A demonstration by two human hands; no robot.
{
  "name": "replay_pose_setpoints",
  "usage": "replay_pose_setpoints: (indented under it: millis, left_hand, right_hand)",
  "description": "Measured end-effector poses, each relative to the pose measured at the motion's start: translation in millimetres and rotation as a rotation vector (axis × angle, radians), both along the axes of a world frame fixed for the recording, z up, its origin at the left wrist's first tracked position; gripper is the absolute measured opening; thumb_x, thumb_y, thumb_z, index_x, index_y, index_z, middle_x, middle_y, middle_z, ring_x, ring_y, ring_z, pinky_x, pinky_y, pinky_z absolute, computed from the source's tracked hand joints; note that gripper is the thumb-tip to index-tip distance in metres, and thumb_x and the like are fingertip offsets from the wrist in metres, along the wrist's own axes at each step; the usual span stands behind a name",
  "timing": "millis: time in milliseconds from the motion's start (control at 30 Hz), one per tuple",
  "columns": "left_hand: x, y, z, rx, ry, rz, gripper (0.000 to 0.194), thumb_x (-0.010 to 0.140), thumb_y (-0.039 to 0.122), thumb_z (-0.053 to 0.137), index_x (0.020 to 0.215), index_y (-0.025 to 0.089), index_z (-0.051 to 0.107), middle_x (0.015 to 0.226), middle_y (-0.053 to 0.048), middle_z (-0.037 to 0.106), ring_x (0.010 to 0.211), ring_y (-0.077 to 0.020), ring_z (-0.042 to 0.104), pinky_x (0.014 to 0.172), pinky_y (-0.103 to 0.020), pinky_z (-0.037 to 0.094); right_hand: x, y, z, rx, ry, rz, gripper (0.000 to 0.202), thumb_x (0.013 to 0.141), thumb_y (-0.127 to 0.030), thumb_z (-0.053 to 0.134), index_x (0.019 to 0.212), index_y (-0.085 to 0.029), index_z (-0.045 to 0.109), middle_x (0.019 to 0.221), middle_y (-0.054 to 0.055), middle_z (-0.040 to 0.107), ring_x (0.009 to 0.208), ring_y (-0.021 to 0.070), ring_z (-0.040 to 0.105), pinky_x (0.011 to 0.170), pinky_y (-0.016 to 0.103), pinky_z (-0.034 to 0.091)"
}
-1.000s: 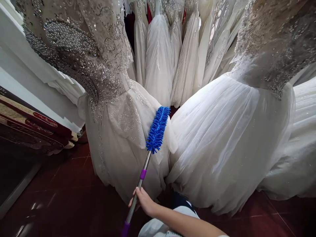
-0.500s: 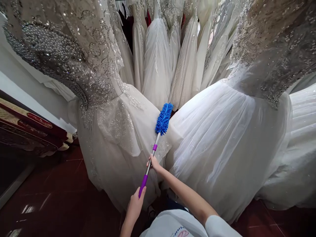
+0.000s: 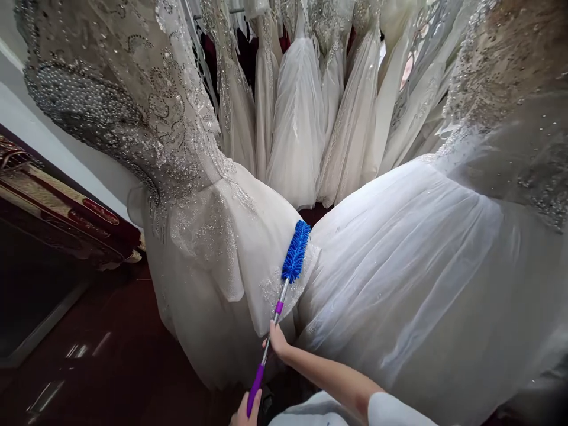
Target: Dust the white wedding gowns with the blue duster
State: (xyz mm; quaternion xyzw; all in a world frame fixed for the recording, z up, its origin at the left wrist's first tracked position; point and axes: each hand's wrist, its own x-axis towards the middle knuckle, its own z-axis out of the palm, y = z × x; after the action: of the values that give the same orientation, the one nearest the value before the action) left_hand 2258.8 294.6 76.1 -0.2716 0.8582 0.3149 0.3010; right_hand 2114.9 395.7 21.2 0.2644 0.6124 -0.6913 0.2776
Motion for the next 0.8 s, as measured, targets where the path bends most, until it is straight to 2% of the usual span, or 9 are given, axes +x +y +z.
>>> replay_pose_setpoints:
  millis: [133, 233, 300, 367, 467, 567, 667, 800]
  left_hand:
    - [-49.2, 14.5, 23.1, -0.017, 0.036, -0.029, 0.066, 0.081, 0.064, 0.027, 0.123, 0.019, 0.053, 0.103, -0.016, 0.069, 0.098, -0.0318, 0.063, 0.079, -0.037, 0.045]
    - [-68.3, 37.3, 34.8, 0.009, 0.088, -0.043, 0.067, 0.08, 0.066, 0.025, 0.12, 0.02, 0.055, 0.1, -0.016, 0.069, 0.097, -0.0326, 0.062, 0.079, -0.038, 0.044]
    - [-67.0, 57.9, 32.4, 0.092, 0.108, -0.027, 0.065, 0.081, 0.066, 0.026, 0.116, 0.021, 0.057, 0.099, -0.015, 0.069, 0.096, -0.0314, 0.062, 0.079, -0.037, 0.044]
    - [-56.5, 79.4, 21.7, 0.224, 0.133, 0.003, 0.061, 0.081, 0.065, 0.028, 0.108, 0.021, 0.061, 0.091, -0.012, 0.07, 0.089, -0.0275, 0.064, 0.075, -0.033, 0.045]
    - [-33.6, 99.8, 0.2, 0.391, 0.092, 0.053, 0.066, 0.078, 0.07, 0.027, 0.09, 0.017, 0.064, 0.061, -0.006, 0.065, 0.06, -0.0212, 0.062, 0.059, -0.029, 0.046]
    - [-14.0, 93.4, -11.6, 0.442, 0.059, 0.046, 0.069, 0.073, 0.076, 0.028, 0.08, 0.017, 0.063, 0.051, -0.003, 0.059, 0.05, -0.019, 0.057, 0.054, -0.028, 0.045]
    - [0.7, 66.8, -11.0, 0.368, 0.115, 0.023, 0.062, 0.073, 0.072, 0.035, 0.082, 0.018, 0.065, 0.067, -0.007, 0.067, 0.068, -0.0223, 0.064, 0.065, -0.028, 0.046]
    - [14.2, 35.1, -6.8, 0.191, 0.014, 0.047, 0.049, 0.08, 0.059, 0.036, 0.095, 0.023, 0.066, 0.081, -0.009, 0.072, 0.085, -0.0272, 0.066, 0.075, -0.031, 0.046]
  right_hand:
    - [-48.4, 8.9, 4.0, 0.18, 0.131, -0.121, 0.032, 0.087, -0.054, 0.031, 0.075, -0.025, 0.04, 0.038, -0.006, 0.046, 0.042, 0.0161, 0.048, 0.045, 0.028, 0.034]
    - [-68.0, 28.1, 9.0, 0.25, 0.194, -0.183, 0.035, 0.085, -0.059, 0.031, 0.074, -0.026, 0.039, 0.041, -0.005, 0.048, 0.044, 0.0171, 0.05, 0.049, 0.03, 0.035]
    - [-66.8, 48.6, 11.7, 0.266, 0.227, -0.2, 0.036, 0.082, -0.061, 0.033, 0.073, -0.026, 0.038, 0.04, -0.006, 0.047, 0.044, 0.0167, 0.049, 0.05, 0.03, 0.035]
    - [-54.4, 71.7, 12.6, 0.275, 0.238, -0.207, 0.038, 0.08, -0.063, 0.035, 0.072, -0.027, 0.037, 0.039, -0.008, 0.044, 0.043, 0.0161, 0.048, 0.049, 0.03, 0.035]
    - [-24.8, 98.5, 10.8, 0.284, 0.211, -0.202, 0.038, 0.078, -0.064, 0.037, 0.07, -0.027, 0.033, 0.035, -0.009, 0.041, 0.039, 0.0152, 0.044, 0.047, 0.028, 0.033]
    - [0.2, 102.0, 10.1, 0.255, 0.189, -0.163, 0.037, 0.08, -0.062, 0.037, 0.07, -0.027, 0.03, 0.036, -0.01, 0.043, 0.04, 0.0144, 0.045, 0.048, 0.027, 0.034]
    - [12.3, 83.3, 13.2, 0.178, 0.142, -0.072, 0.032, 0.083, -0.057, 0.034, 0.074, -0.027, 0.029, 0.039, -0.01, 0.046, 0.038, 0.0132, 0.044, 0.043, 0.024, 0.033]
    - [16.9, 51.8, 15.4, 0.074, -0.016, 0.094, 0.023, 0.087, -0.046, 0.031, 0.076, -0.026, 0.03, 0.04, -0.007, 0.052, 0.027, 0.0115, 0.036, 0.034, 0.023, 0.027]
